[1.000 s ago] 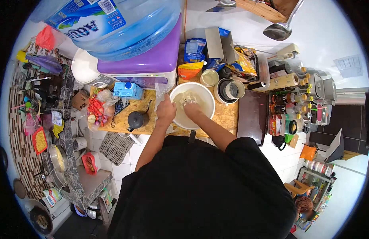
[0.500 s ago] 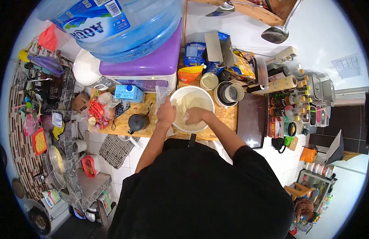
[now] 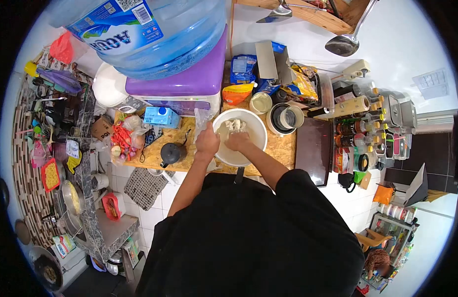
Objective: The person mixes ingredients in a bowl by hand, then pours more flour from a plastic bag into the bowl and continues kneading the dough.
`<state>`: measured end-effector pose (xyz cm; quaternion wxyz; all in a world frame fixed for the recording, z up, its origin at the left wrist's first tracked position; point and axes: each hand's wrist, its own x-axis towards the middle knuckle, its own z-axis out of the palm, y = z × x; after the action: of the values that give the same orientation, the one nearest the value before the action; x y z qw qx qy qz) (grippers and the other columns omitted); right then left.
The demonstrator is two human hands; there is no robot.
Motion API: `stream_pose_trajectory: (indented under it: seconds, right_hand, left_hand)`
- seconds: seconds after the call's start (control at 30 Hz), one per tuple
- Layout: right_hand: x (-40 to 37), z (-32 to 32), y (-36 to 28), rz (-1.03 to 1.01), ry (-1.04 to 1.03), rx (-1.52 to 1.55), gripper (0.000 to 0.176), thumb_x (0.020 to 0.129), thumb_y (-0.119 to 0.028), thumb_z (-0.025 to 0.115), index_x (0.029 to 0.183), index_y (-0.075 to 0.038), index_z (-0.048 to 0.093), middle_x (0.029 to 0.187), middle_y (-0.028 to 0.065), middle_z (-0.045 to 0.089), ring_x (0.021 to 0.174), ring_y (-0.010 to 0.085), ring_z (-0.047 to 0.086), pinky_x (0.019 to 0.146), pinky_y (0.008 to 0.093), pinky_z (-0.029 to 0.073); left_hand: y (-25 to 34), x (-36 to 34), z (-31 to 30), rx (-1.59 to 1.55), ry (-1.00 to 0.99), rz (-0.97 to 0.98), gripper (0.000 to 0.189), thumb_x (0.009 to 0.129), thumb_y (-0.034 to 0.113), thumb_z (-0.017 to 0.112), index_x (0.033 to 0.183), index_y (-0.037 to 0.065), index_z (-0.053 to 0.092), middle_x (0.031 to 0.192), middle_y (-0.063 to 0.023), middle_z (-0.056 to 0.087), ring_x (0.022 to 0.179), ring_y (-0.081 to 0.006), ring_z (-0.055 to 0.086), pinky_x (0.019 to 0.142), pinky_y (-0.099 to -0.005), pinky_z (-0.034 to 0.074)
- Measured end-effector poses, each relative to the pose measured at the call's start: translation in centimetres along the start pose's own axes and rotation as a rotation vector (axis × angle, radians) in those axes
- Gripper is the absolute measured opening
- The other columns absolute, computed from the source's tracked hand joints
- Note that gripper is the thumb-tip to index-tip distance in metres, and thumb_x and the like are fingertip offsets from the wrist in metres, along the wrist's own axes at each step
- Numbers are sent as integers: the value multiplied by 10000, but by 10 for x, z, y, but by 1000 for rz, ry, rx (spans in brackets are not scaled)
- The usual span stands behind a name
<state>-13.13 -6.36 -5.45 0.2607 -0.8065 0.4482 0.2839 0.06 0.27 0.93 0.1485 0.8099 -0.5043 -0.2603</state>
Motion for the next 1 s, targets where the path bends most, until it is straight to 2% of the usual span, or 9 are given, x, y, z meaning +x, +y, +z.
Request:
stream_pose_trajectory:
  seconds: [0.13, 0.23, 0.4, 0.6, 0.73, 0.83, 0.9, 0.93, 1.0]
  right_hand:
    - [-27, -17, 4, -148, 32, 67, 593, 812, -526, 540, 1121, -33, 652, 1123, 201, 650, 1042, 330, 633, 899, 454, 480]
    - [-65, -57, -5, -222, -94, 45, 652, 785, -546, 582, 1116, 13, 634, 1114, 224, 642, 1045, 352, 620, 915, 424, 476]
    - [-84, -75, 9, -290, 127, 160, 507, 843, -417, 539, 1061, 30, 637, 1047, 256, 644, 999, 379, 619, 897, 459, 468]
    - [-140, -122, 13, -354, 235, 107, 319, 823, -231, 539, 933, 56, 620, 915, 276, 639, 895, 423, 613, 819, 489, 477]
    - [-145, -133, 21, -313, 288, 133, 303, 797, -208, 551, 931, 55, 618, 898, 283, 632, 893, 427, 608, 816, 492, 475]
    - [-108, -116, 37, -436, 382, 124, 268, 777, -218, 581, 893, 17, 640, 869, 265, 638, 835, 430, 610, 773, 481, 488]
    - [-62, -85, 40, -520, -9, -6, 323, 757, -288, 624, 894, 2, 669, 886, 239, 656, 782, 402, 627, 741, 460, 499]
    - [-41, -62, 39, -516, -7, -4, 323, 757, -288, 624, 894, 2, 669, 886, 239, 656, 782, 402, 627, 741, 459, 499]
    - [-15, -32, 32, -248, -256, 169, 390, 765, -376, 646, 920, -22, 699, 884, 178, 683, 748, 329, 649, 721, 436, 506]
  left_hand:
    - [2, 2, -3, 17, -41, -32, 399, 823, 192, 604, 1157, 44, 443, 905, -254, 643, 865, -430, 640, 746, -540, 507]
    - [2, 3, -2, 16, -56, -34, 401, 822, 187, 604, 1156, 37, 441, 903, -254, 643, 866, -430, 641, 750, -539, 507]
    - [2, 0, -7, 14, -58, -16, 401, 817, 181, 603, 1150, 28, 439, 885, -259, 640, 857, -437, 639, 748, -542, 504]
    - [-4, 0, -2, -10, -25, 48, 420, 808, 194, 614, 1147, 24, 433, 845, -265, 635, 812, -442, 636, 716, -544, 506]
    - [-3, 1, 0, 17, -21, 22, 427, 807, 197, 621, 1151, 26, 435, 852, -259, 641, 812, -438, 639, 710, -540, 507]
    - [1, 1, -4, 22, -43, 1, 429, 806, 197, 627, 1152, 26, 439, 861, -256, 644, 818, -438, 639, 715, -538, 507]
    - [1, 2, -6, 40, -68, -22, 431, 805, 196, 631, 1153, 27, 441, 864, -255, 645, 820, -438, 640, 716, -537, 507]
    - [-1, 2, -3, 18, -52, -10, 428, 804, 197, 633, 1150, 29, 446, 871, -257, 645, 821, -437, 640, 721, -537, 507]
    - [-4, 4, 2, -2, -34, 4, 425, 803, 198, 635, 1148, 30, 451, 878, -259, 644, 821, -436, 640, 726, -536, 508]
